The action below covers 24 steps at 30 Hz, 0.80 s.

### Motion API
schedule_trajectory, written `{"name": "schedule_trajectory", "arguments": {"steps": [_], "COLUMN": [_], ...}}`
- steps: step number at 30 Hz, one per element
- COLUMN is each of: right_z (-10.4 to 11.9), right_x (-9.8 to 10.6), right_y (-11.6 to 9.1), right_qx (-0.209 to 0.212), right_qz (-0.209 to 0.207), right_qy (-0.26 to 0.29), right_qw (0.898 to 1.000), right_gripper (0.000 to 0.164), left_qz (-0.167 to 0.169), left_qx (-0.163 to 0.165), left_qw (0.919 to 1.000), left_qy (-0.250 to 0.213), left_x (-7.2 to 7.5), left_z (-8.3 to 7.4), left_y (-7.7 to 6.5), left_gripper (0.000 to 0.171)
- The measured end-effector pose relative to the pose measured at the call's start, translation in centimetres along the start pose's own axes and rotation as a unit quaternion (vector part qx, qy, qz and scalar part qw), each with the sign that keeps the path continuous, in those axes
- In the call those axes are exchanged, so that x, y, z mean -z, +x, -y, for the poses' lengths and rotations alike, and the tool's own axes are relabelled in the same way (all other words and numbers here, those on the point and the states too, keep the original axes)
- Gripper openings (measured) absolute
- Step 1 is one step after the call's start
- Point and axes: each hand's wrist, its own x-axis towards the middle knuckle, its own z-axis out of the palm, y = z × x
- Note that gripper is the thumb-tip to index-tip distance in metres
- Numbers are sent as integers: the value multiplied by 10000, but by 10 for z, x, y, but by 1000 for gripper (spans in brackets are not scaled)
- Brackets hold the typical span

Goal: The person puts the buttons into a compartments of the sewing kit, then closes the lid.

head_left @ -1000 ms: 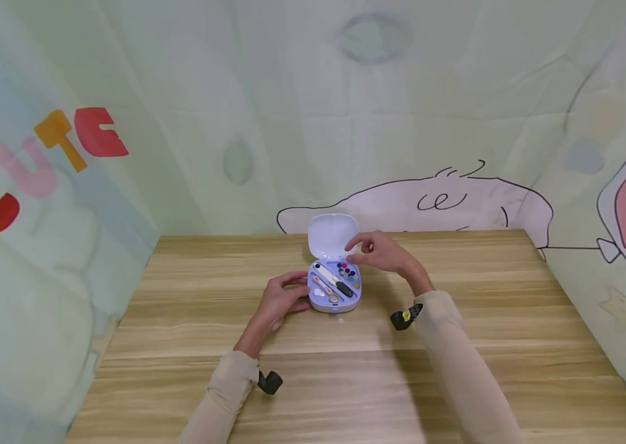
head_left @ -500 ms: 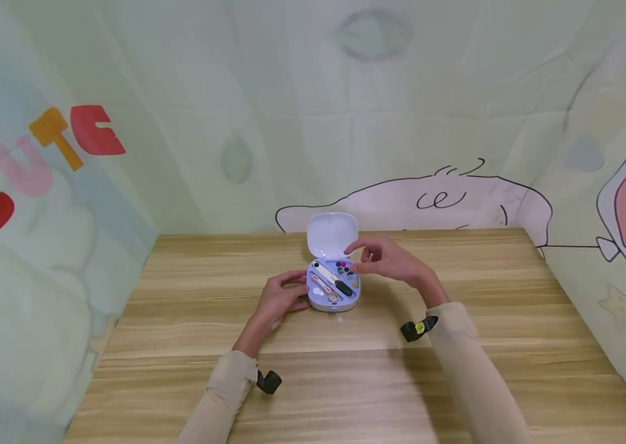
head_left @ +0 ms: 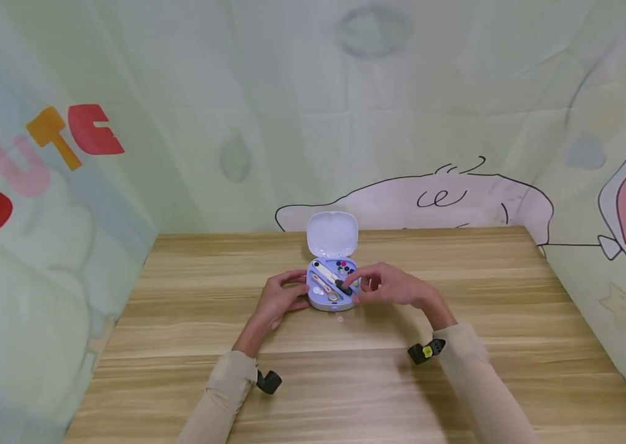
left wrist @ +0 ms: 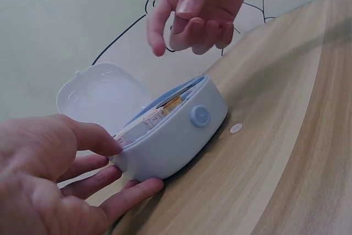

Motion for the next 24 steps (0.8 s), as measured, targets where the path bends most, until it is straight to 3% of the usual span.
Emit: {"name": "schedule_trajectory", "arguments": {"steps": [11, 20, 24], "right_z": [-9, -19, -19], "right_x": [-25, -44, -53], "right_y": [-8, -9, -10], "right_qx": [205, 257, 93], "right_qz": [163, -270, -426], "right_qy": [-378, -619, -699], "right_qw": [9989, 9974, 9966], "right_gripper": [24, 23, 24], "left_qz": [-14, -24, -34], "left_qx": [-10, 11, -5], "left_qw": [10000, 10000, 10000], "left_qy": [-37, -21, -20], "left_x": [-1, -2, -2], "left_z": [-2, -3, -2], "left_y": [-2, -2, -1], "left_gripper": [43, 44, 44]}}
